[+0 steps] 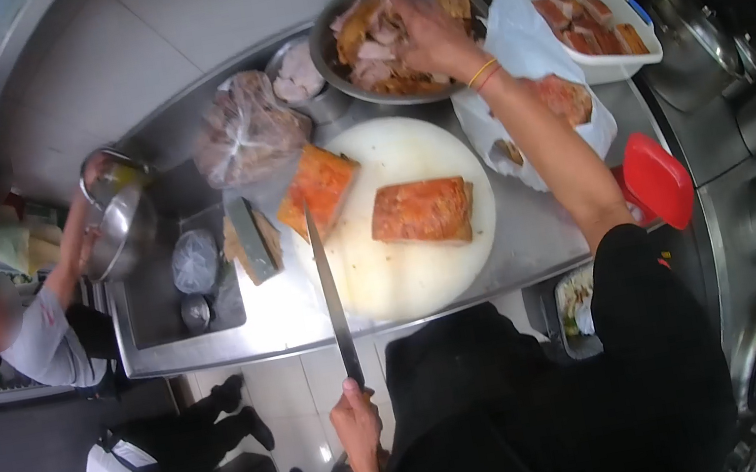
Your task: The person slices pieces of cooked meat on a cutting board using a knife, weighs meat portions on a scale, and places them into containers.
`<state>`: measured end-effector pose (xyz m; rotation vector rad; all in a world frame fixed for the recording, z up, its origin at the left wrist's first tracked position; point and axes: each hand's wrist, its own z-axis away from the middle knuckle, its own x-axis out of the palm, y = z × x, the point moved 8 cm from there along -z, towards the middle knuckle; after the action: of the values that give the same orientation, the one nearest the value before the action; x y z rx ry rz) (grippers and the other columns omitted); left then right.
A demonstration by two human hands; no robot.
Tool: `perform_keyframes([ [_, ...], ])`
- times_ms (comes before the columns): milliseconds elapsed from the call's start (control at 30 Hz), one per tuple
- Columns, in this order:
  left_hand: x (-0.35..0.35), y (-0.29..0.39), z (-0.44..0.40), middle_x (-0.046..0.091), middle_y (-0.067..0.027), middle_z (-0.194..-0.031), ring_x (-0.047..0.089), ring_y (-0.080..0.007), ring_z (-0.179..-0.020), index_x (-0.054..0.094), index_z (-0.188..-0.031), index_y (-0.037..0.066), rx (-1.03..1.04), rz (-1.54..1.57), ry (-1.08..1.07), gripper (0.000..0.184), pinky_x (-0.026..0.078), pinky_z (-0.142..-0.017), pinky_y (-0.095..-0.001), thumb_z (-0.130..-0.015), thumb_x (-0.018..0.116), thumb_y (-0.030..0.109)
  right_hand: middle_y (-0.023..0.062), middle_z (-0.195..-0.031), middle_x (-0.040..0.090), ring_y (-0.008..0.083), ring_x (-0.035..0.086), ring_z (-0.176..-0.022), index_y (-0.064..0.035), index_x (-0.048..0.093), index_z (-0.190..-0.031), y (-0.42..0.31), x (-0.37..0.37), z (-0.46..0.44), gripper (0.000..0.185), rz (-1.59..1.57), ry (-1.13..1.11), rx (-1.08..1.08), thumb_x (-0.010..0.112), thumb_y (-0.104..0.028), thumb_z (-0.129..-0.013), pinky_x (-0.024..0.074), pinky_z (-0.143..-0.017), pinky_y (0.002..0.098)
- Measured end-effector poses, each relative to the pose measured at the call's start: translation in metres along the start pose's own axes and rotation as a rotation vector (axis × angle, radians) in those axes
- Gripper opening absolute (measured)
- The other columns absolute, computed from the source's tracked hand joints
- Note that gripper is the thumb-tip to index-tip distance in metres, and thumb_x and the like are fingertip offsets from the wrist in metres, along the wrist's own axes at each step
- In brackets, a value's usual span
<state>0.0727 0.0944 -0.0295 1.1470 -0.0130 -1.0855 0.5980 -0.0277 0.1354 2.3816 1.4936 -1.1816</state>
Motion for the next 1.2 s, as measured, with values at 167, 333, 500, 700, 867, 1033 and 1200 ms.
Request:
perform_keyframes([
  [167,0.006,-0.015,0.006,0.051,-0.0101,-0.052,0.051,-0.0180,-0.051,0.066,-0.078,-0.008,-0.009,-0.077,-0.059,0.071,0.041,-0.053,-0.0367,-0.105,0.040,0.052,0.0253,-0.131,0.059,0.0395,0.057,-0.121,0.0023,0.055,-0.133,-0.034,0.023,0.096,0.056,-0.296,-0.670,0.110,0.069,-0.033,-0.091,0.0431,-0.107,0.0431],
  [333,0.002,-0.030,0.014,0.052,-0.0126,-0.054,0.053,-0.0222,-0.054,0.066,-0.077,-0.008,-0.013,-0.141,-0.062,0.070,0.044,-0.059,-0.0394,-0.105,0.041,0.051,0.0264,-0.122,0.062,0.0394,0.061,-0.114,0.0022,0.059,-0.125,-0.035,0.027,0.212,0.055,-0.248,-0.655,0.298,0.063,-0.043,-0.094,0.0474,-0.098,0.0448],
  [500,-0.002,-0.038,0.012,0.051,-0.0133,-0.054,0.052,-0.0230,-0.054,0.064,-0.075,-0.008,-0.029,-0.152,-0.058,0.070,0.044,-0.060,-0.0402,-0.106,0.039,0.051,0.0285,-0.107,0.066,0.0466,0.064,-0.098,0.0027,0.058,-0.117,-0.067,0.011,0.248,0.048,-0.185,-0.677,0.577,0.060,-0.040,-0.095,0.0492,-0.086,0.0513],
  [700,-0.010,-0.056,0.010,0.054,-0.0156,-0.058,0.055,-0.0249,-0.059,0.064,-0.077,-0.009,-0.058,-0.117,-0.039,0.071,0.045,-0.063,-0.0405,-0.106,0.038,0.051,0.0259,-0.088,0.069,0.0480,0.065,-0.088,0.0014,0.061,-0.105,-0.164,0.020,0.297,0.032,-0.536,-0.789,0.581,0.069,-0.026,-0.089,0.0501,-0.078,0.0526],
  [867,-0.021,-0.062,0.017,0.053,-0.0148,-0.057,0.054,-0.0241,-0.058,0.064,-0.079,-0.009,-0.065,-0.104,0.013,0.071,0.045,-0.063,-0.0399,-0.106,0.039,0.052,0.0199,-0.085,0.070,0.0430,0.068,-0.081,-0.0016,0.060,-0.115,-0.196,0.044,0.271,0.042,-0.569,-0.833,0.229,0.076,-0.017,-0.079,0.0533,-0.074,0.0455],
  [1033,-0.025,-0.077,0.023,0.053,-0.0134,-0.055,0.055,-0.0227,-0.057,0.067,-0.082,-0.009,-0.142,0.012,0.028,0.072,0.047,-0.063,-0.0391,-0.105,0.039,0.053,0.0130,-0.123,0.060,0.0305,0.055,-0.118,-0.0100,0.053,-0.133,-0.218,0.060,0.208,0.077,-0.200,-0.656,-0.437,0.080,-0.016,-0.061,0.0366,-0.105,0.0435],
  [1200,-0.022,-0.087,0.024,0.054,-0.0127,-0.055,0.059,-0.0224,-0.060,0.069,-0.084,-0.010,-0.143,0.036,0.059,0.073,0.048,-0.065,-0.0385,-0.105,0.039,0.054,0.0106,-0.118,0.058,0.0292,0.053,-0.118,-0.0082,0.055,-0.129,-0.209,0.119,0.205,0.084,-0.178,-1.001,-0.489,0.079,-0.022,-0.049,0.0356,-0.102,0.0414],
])
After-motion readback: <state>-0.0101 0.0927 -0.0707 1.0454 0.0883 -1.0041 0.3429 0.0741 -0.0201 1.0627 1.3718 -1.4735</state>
